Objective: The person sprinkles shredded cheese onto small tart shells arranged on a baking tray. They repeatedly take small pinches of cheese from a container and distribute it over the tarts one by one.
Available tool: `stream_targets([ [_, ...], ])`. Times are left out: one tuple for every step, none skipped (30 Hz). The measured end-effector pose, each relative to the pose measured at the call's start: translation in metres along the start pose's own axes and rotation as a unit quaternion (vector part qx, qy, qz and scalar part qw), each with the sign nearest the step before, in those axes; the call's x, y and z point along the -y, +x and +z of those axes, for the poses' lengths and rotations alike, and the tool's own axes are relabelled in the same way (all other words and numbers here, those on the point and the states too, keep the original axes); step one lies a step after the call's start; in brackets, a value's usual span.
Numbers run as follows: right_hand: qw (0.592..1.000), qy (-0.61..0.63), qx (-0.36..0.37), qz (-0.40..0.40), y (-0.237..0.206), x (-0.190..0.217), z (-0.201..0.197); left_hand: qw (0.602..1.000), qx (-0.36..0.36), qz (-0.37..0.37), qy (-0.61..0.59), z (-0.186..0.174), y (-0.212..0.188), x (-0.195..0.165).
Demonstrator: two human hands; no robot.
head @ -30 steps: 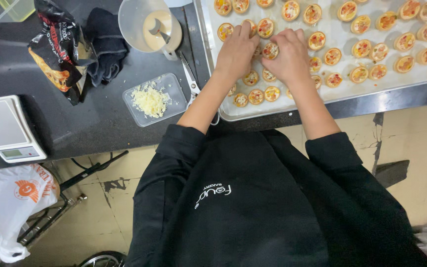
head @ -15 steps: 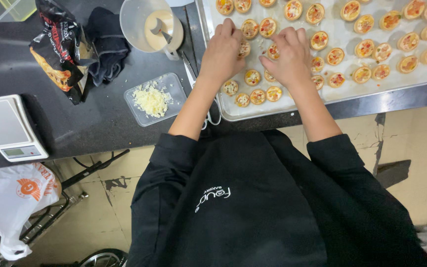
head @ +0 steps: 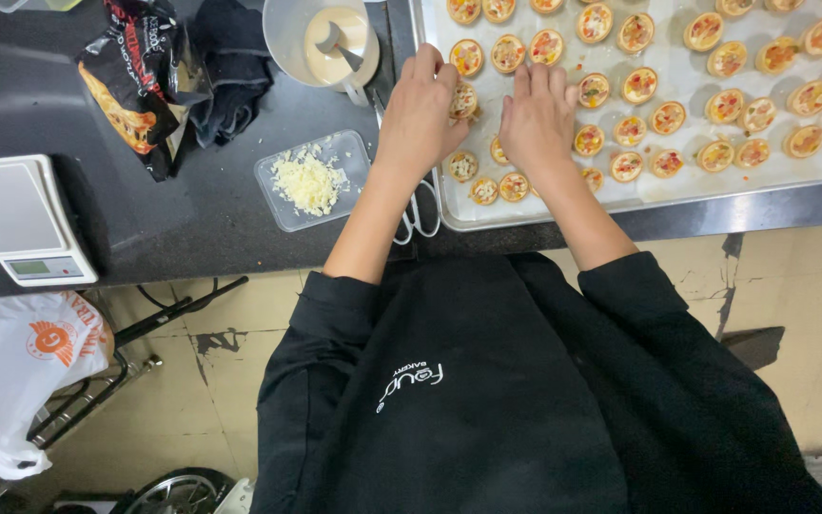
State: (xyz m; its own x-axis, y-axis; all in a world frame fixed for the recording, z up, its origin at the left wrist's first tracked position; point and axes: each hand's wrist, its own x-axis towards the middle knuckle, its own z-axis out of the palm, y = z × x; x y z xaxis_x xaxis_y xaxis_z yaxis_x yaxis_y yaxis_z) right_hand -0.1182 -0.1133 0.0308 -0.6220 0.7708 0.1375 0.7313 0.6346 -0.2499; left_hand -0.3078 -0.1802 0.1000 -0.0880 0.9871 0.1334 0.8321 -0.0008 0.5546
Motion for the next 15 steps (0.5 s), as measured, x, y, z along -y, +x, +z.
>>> stream_targets([
  [1.0,-0.003,0.002,0.001,-0.002,-0.004,-0.001,1.0,-0.002,0.001,-0.002,0.002,-0.001,-0.004],
  [1.0,-0.006,0.004,0.003,-0.006,-0.007,-0.003,1.0,-0.004,0.003,-0.004,0.004,-0.003,-0.008],
  [1.0,-0.001,0.014,0.002,-0.01,-0.01,-0.003,1.0,-0.005,0.002,-0.002,0.005,-0.003,-0.01],
  [1.0,0.004,0.025,0.001,-0.016,-0.013,-0.004,1.0,-0.005,0.002,-0.002,0.007,-0.004,-0.013],
  [0.999,0.008,0.035,0.002,-0.021,-0.017,-0.004,1.0,-0.006,0.003,-0.001,0.01,-0.005,-0.014],
  [0.999,0.038,0.017,-0.015,-0.025,-0.022,-0.004,1.0,-0.005,0.002,-0.003,0.012,-0.006,-0.016],
  [0.997,0.068,0.0,-0.031,-0.029,-0.029,-0.005,1.0,-0.004,0.001,-0.006,0.015,-0.006,-0.017],
  [0.994,0.098,-0.017,-0.048,-0.031,-0.036,-0.005,1.0,-0.003,-0.001,-0.009,0.018,-0.005,-0.018],
  [0.992,0.117,-0.024,-0.044,-0.031,-0.045,-0.005,1.0,-0.004,0.001,-0.009,0.022,-0.005,-0.019],
  [0.989,0.136,-0.03,-0.039,-0.028,-0.054,-0.006,1.0,-0.005,0.003,-0.009,0.025,-0.002,-0.02],
  [0.987,0.155,-0.038,-0.035,-0.026,-0.06,-0.005,1.0,-0.006,0.005,-0.008,0.028,-0.003,-0.022],
  [0.984,0.169,-0.022,-0.048,-0.011,-0.07,-0.004,1.0,-0.006,0.004,-0.008,0.031,0.009,-0.02],
  [0.982,0.182,-0.006,-0.06,-0.009,-0.075,-0.004,1.0,-0.006,0.004,-0.009,0.034,0.01,-0.021],
  [0.978,0.194,0.009,-0.072,-0.005,-0.08,-0.005,1.0,-0.006,0.004,-0.01,0.037,0.012,-0.022],
  [0.979,0.182,0.021,-0.095,-0.002,-0.084,-0.006,1.0,-0.006,0.002,-0.009,0.04,0.013,-0.024],
])
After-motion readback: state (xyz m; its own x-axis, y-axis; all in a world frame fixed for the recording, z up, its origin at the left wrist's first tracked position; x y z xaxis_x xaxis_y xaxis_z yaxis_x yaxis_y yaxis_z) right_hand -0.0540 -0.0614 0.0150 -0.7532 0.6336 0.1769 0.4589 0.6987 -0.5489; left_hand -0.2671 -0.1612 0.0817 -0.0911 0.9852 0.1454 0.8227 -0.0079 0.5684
